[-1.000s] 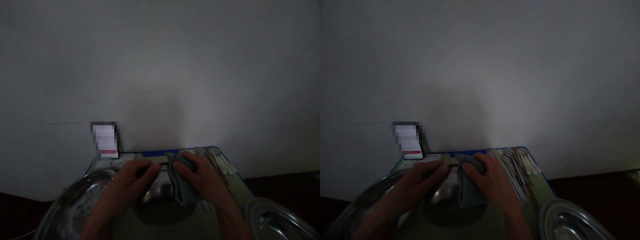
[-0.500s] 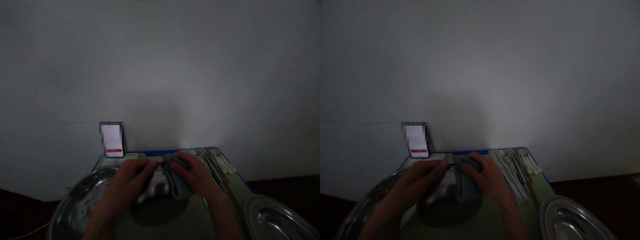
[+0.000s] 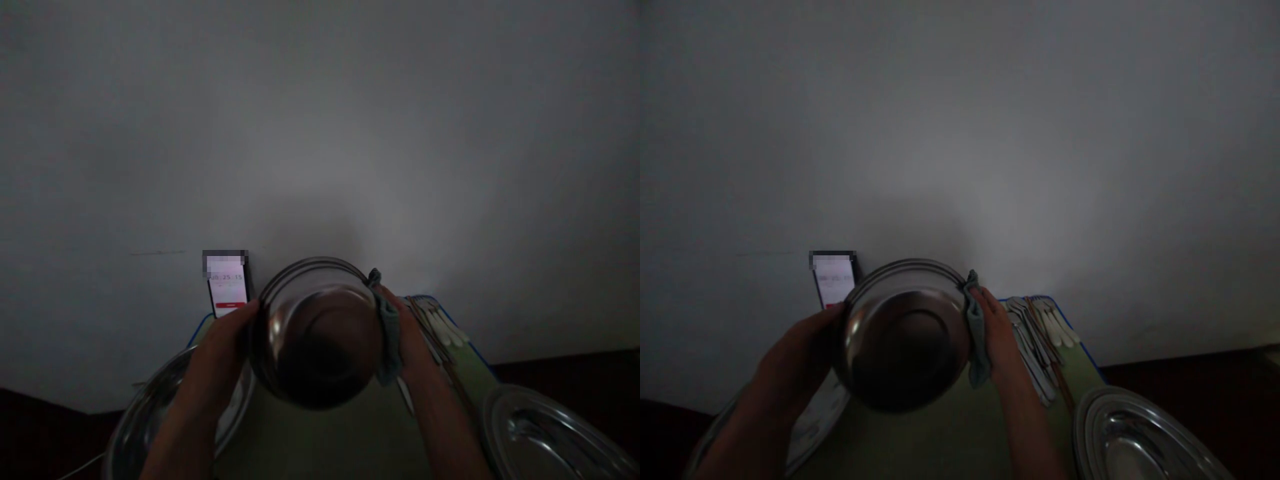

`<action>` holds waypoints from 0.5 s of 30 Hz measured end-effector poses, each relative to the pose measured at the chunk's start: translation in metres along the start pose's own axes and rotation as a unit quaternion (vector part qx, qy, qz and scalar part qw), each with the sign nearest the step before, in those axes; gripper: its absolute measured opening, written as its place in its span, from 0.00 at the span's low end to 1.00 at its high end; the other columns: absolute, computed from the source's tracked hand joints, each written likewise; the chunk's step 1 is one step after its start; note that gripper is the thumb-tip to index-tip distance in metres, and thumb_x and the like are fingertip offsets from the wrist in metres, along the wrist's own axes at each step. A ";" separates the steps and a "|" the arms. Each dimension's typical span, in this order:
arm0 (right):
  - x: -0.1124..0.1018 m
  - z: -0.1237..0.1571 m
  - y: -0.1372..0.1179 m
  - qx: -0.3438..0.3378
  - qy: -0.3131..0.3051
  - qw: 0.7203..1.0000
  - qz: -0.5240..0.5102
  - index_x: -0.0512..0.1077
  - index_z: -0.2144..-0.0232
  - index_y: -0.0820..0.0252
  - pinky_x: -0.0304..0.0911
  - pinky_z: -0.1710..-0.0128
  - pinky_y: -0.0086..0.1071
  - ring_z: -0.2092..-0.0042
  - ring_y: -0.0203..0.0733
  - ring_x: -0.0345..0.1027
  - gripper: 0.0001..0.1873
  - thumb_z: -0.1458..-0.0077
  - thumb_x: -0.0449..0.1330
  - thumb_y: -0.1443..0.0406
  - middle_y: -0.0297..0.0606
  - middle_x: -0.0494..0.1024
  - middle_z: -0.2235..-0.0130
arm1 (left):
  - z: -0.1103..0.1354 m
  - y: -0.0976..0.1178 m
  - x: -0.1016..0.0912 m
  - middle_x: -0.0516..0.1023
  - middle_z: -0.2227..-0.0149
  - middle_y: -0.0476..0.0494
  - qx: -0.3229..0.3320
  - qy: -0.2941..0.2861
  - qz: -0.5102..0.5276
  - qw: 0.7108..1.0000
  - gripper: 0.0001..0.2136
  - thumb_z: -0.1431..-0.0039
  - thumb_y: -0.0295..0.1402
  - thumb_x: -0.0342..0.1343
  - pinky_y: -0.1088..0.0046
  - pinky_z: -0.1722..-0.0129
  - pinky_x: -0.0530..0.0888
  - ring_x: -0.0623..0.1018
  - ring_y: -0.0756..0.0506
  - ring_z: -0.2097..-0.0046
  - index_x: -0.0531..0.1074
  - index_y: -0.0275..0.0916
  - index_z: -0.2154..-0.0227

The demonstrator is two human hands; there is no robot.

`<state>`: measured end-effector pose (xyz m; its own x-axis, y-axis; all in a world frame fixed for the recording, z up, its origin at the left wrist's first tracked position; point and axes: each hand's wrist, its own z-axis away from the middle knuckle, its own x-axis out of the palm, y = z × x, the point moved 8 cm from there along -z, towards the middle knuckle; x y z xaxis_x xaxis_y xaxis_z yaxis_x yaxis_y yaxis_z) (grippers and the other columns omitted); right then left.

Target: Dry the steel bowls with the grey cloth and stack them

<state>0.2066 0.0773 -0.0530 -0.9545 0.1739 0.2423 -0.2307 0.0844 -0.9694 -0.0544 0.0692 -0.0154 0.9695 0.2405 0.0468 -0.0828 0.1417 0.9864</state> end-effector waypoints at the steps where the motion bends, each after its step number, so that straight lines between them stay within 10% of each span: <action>1: -0.001 0.001 -0.003 0.004 -0.007 1.000 0.019 0.74 0.64 0.56 0.65 0.66 0.34 0.64 0.44 0.72 0.20 0.50 0.59 0.48 0.36 0.80 0.67 | -0.001 0.000 0.002 0.82 0.66 0.44 0.020 -0.029 -0.062 0.997 0.11 0.51 0.43 0.61 0.66 0.57 0.73 0.77 0.40 0.57 0.79 0.40 0.72; 9: 0.027 0.025 -0.034 -0.092 -0.162 0.953 0.239 0.74 0.70 0.56 0.61 0.64 0.31 0.65 0.40 0.68 0.15 0.45 0.58 0.52 0.32 0.75 0.70 | 0.029 0.013 0.058 0.75 0.75 0.49 0.179 -0.199 -0.298 0.916 0.16 0.42 0.47 0.52 0.72 0.69 0.67 0.73 0.45 0.70 0.74 0.42 0.77; 15: 0.025 0.032 -0.049 -0.149 -0.145 0.943 0.259 0.73 0.69 0.54 0.59 0.66 0.31 0.67 0.39 0.66 0.12 0.43 0.57 0.54 0.31 0.74 0.71 | 0.024 0.006 0.045 0.72 0.79 0.50 0.102 -0.191 -0.167 0.962 0.17 0.48 0.49 0.58 0.75 0.76 0.63 0.69 0.49 0.75 0.73 0.39 0.80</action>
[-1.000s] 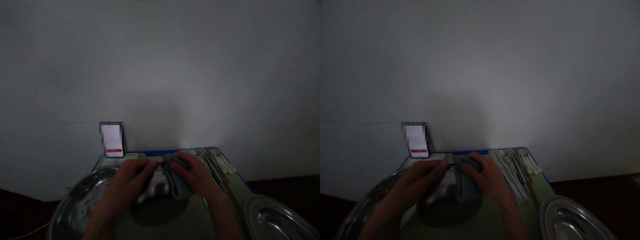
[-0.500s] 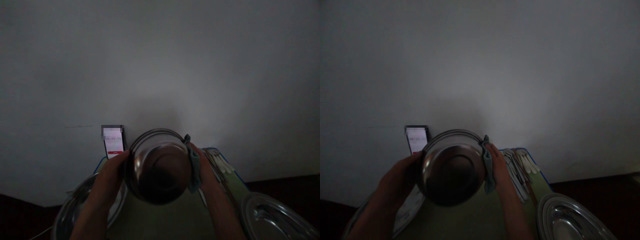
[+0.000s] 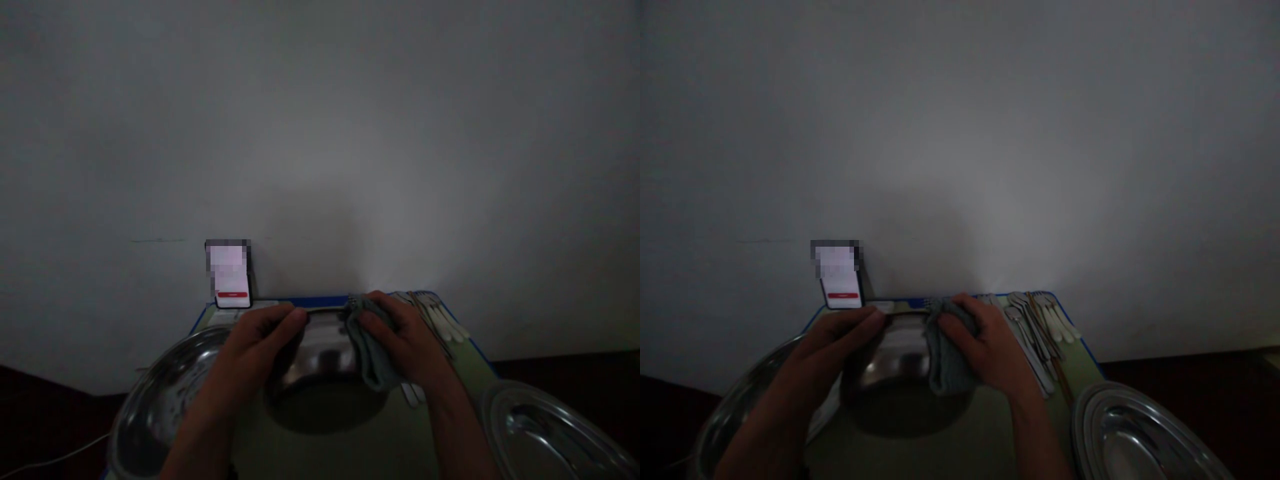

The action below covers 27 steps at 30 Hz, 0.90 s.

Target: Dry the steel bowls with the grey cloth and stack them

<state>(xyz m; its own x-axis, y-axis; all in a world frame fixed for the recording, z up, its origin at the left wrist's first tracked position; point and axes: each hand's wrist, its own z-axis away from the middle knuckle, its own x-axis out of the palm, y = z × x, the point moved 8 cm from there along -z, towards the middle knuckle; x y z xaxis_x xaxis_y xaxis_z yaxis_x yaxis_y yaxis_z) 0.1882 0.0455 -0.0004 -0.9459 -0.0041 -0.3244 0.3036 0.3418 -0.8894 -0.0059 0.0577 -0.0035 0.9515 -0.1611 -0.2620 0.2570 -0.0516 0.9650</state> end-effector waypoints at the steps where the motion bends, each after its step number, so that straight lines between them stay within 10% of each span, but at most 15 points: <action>1: -0.002 0.000 0.002 -0.002 0.013 1.000 -0.016 0.73 0.69 0.54 0.59 0.66 0.30 0.67 0.38 0.66 0.12 0.43 0.57 0.54 0.31 0.74 0.71 | 0.000 -0.003 -0.007 0.72 0.80 0.50 -0.015 0.024 0.039 0.999 0.16 0.50 0.48 0.60 0.76 0.76 0.64 0.69 0.49 0.75 0.73 0.39 0.81; 7: -0.009 -0.001 0.028 0.049 0.065 0.992 -0.094 0.74 0.67 0.53 0.62 0.60 0.31 0.61 0.41 0.68 0.14 0.43 0.55 0.52 0.33 0.75 0.66 | 0.004 -0.010 -0.041 0.76 0.80 0.49 -0.051 0.164 0.161 0.972 0.11 0.57 0.44 0.64 0.74 0.75 0.67 0.71 0.49 0.76 0.76 0.40 0.81; 15: 0.006 -0.001 0.013 0.026 -0.040 0.999 0.003 0.73 0.69 0.53 0.61 0.63 0.32 0.64 0.42 0.68 0.10 0.44 0.56 0.57 0.33 0.76 0.69 | 0.012 0.011 -0.001 0.79 0.74 0.49 0.077 -0.001 -0.158 0.984 0.12 0.44 0.44 0.54 0.72 0.70 0.68 0.76 0.44 0.69 0.75 0.46 0.77; 27: 0.033 -0.003 -0.006 -0.012 -0.084 0.988 0.126 0.67 0.76 0.57 0.48 0.75 0.28 0.75 0.33 0.59 0.14 0.44 0.57 0.56 0.27 0.67 0.79 | 0.010 0.018 0.018 0.72 0.80 0.49 0.086 -0.075 -0.201 0.973 0.18 0.41 0.45 0.49 0.72 0.73 0.64 0.70 0.47 0.74 0.72 0.42 0.80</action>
<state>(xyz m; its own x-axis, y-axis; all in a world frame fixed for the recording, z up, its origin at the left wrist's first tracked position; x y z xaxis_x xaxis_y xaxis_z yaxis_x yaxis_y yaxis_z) 0.1551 0.0458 -0.0048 -0.8078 -0.0715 -0.5851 0.5223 0.3736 -0.7666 0.0144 0.0444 0.0091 0.7411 -0.2349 -0.6290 0.5594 -0.3021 0.7719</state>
